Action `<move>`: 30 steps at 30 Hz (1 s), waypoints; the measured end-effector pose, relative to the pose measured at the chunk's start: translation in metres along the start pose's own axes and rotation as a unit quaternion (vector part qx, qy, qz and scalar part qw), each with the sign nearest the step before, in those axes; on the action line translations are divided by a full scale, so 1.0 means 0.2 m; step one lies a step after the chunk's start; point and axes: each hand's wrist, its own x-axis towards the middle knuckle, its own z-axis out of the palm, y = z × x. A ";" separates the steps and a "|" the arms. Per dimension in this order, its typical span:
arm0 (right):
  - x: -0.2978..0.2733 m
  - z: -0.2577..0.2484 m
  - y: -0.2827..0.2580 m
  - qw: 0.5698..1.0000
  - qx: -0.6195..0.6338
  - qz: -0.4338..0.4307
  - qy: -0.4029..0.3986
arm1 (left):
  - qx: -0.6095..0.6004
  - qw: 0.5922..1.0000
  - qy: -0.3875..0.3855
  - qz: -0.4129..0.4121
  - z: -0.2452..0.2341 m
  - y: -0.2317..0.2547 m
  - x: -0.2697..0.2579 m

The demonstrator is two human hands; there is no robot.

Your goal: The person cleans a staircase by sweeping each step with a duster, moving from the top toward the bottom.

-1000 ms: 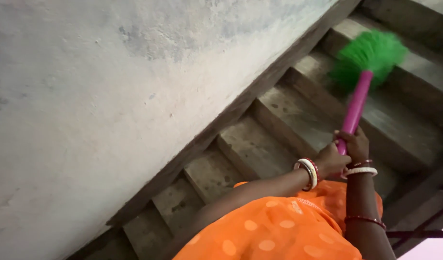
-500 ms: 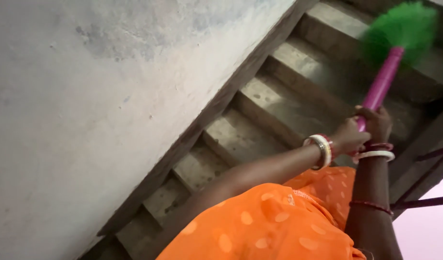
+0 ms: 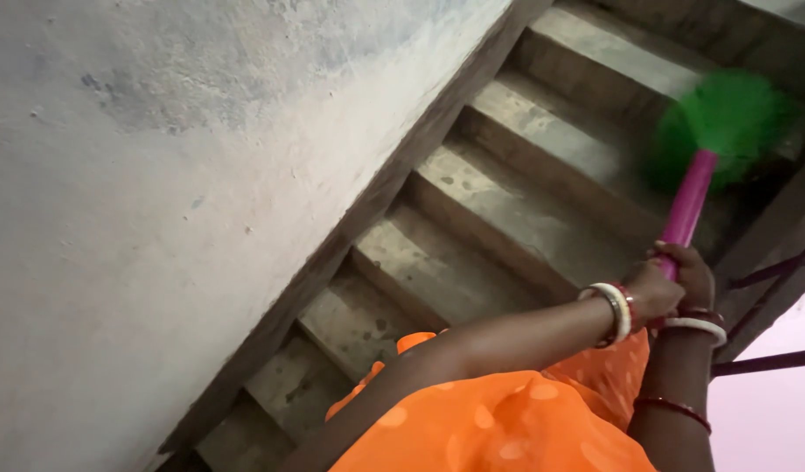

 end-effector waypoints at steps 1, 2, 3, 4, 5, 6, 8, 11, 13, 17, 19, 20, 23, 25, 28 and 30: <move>0.11 -0.04 0.06 1.000 0.001 -0.001 -0.001 | 0.001 1.000 0.001 0.001 -0.02 -0.01 0.01; 0.22 -0.08 0.11 0.989 -0.107 -0.092 -0.051 | -0.063 0.998 -0.007 0.000 -0.05 -0.03 0.02; 0.33 -0.12 0.17 0.955 -0.212 -0.181 -0.101 | -0.128 0.992 -0.013 -0.002 -0.07 -0.05 0.03; 0.30 -0.06 0.16 0.955 -0.211 -0.180 -0.103 | -0.127 0.992 -0.010 -0.002 -0.10 -0.05 0.02; 0.28 -0.01 0.13 0.976 -0.162 -0.119 -0.084 | -0.130 0.991 0.007 -0.003 -0.12 -0.05 0.02; 0.26 0.05 0.11 0.990 -0.113 -0.056 -0.064 | -0.134 0.991 0.023 -0.004 -0.14 -0.04 0.02; 0.45 -0.03 0.25 0.931 -0.300 -0.192 -0.086 | -0.138 0.990 0.036 -0.004 -0.19 -0.05 0.01; 0.33 0.12 0.19 0.947 -0.250 -0.169 -0.114 | -0.127 0.990 0.068 -0.012 -0.24 -0.05 -0.05; 0.22 0.24 0.13 0.993 -0.005 -0.008 -0.117 | -0.110 0.990 0.087 -0.019 -0.27 -0.01 -0.12; 0.25 0.29 0.18 0.980 0.071 0.021 -0.183 | -0.005 0.986 0.164 0.006 -0.29 0.02 -0.21; 0.23 0.32 0.19 0.972 0.092 0.025 -0.213 | 0.042 0.980 0.194 0.018 -0.29 0.02 -0.24; 0.19 0.35 0.17 0.968 0.103 0.034 -0.225 | 0.044 0.978 0.204 0.019 -0.29 0.03 -0.28; 0.08 0.42 0.13 0.949 0.164 0.054 -0.265 | 0.056 0.968 0.237 0.057 -0.27 -0.07 -0.22; -0.02 0.48 0.08 0.930 0.213 0.065 -0.294 | 0.065 0.959 0.259 0.094 -0.28 -0.05 -0.26; -0.15 0.55 -0.02 0.937 0.191 0.043 -0.288 | 0.107 0.962 0.231 0.094 -0.33 0.10 -0.47; -0.18 0.56 -0.04 0.937 0.193 0.023 -0.290 | 0.108 0.962 0.228 0.100 -0.33 0.10 -0.50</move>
